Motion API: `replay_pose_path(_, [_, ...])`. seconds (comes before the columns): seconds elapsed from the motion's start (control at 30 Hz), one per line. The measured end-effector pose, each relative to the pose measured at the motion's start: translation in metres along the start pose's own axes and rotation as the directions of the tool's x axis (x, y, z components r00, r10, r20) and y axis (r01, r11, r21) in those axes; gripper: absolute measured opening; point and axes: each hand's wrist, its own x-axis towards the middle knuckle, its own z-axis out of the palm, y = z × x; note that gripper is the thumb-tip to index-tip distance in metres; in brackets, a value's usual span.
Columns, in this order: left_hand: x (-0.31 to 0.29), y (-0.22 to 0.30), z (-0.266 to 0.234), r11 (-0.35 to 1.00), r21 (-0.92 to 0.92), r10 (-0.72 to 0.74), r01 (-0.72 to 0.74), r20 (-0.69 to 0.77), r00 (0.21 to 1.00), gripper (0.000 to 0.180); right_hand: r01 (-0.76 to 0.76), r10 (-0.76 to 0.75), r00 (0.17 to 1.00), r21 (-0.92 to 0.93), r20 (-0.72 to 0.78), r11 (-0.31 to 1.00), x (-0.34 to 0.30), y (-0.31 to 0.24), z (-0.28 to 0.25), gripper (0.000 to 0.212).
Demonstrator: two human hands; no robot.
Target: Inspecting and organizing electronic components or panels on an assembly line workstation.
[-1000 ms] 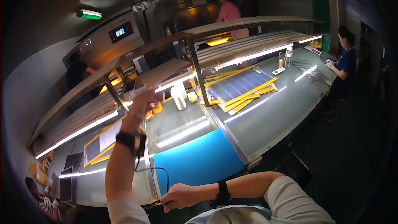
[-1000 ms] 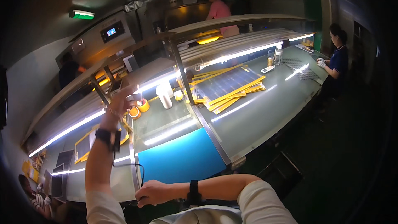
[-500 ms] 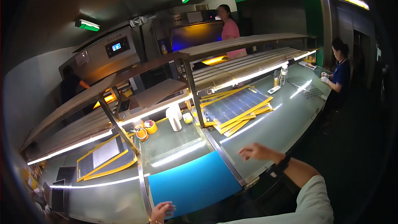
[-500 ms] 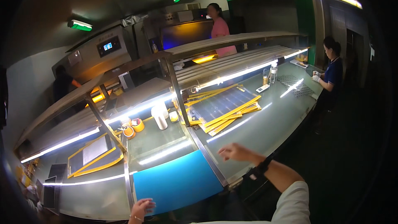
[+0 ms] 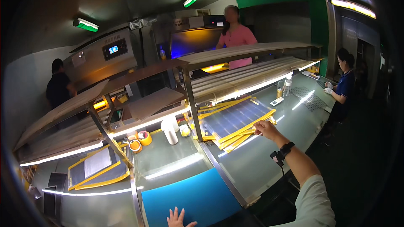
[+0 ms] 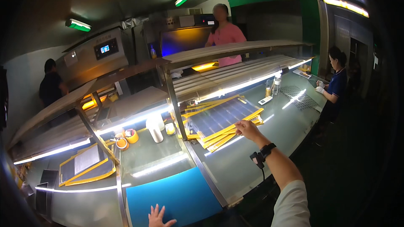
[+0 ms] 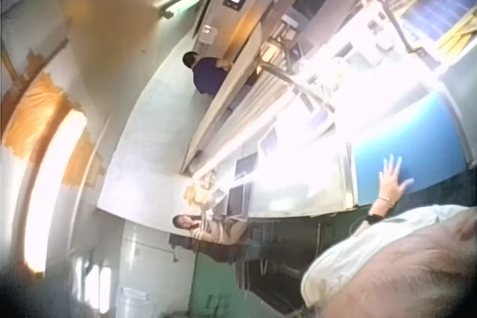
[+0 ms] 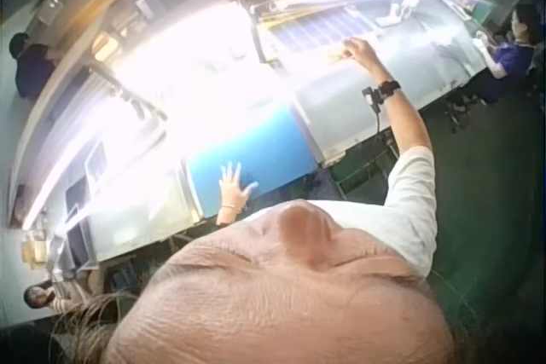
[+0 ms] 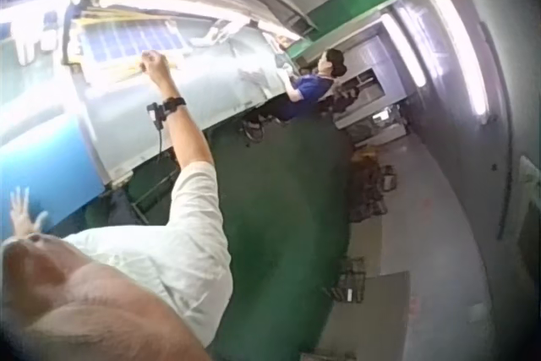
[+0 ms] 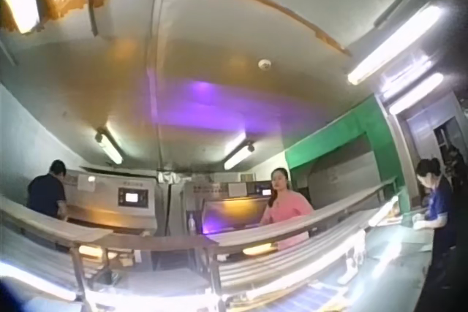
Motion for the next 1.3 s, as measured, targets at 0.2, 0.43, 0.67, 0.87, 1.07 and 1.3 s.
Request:
replay_pose_path(0.2, [-0.008, -0.015, 0.017, 0.99, 0.103, 0.087, -0.092, 0.056, 0.995, 0.093, -0.093, 0.103, 0.994, 0.173, -0.045, 0.981, 0.046, 0.025, -0.01, 0.047])
replay_pose_path(0.43, [-0.001, 0.0, -0.007, 0.992, 0.075, 0.095, -0.101, 0.083, 0.992, 0.095, -0.165, 0.234, 0.972, 0.62, -0.031, 0.767, 0.13, 0.013, 0.022, 0.077])
replay_pose_path(0.67, [-0.012, -0.003, -0.007, 0.995, 0.07, 0.059, -0.066, 0.099, 0.993, 0.093, -0.264, 0.314, 0.948, 0.652, 0.041, 0.711, 0.213, -0.031, 0.097, 0.065])
replay_pose_path(0.87, [-0.013, -0.002, -0.005, 0.988, 0.144, 0.01, -0.049, 0.261, 0.965, 0.091, -0.123, 0.28, 0.954, 0.714, -0.106, 0.689, 0.246, -0.017, 0.125, 0.03])
replay_pose_path(1.07, [-0.006, 0.015, -0.023, 0.947, 0.299, 0.112, -0.115, 0.027, 0.993, 0.074, -0.045, 0.257, 0.96, 0.845, -0.111, 0.533, 0.155, -0.007, 0.068, 0.012])
replay_pose_path(1.3, [0.0, -0.003, -0.004, 0.984, 0.15, 0.079, -0.093, 0.1, 0.992, 0.094, -0.127, 0.383, 0.92, 0.867, -0.078, 0.483, -0.112, 0.069, -0.008, 0.023])
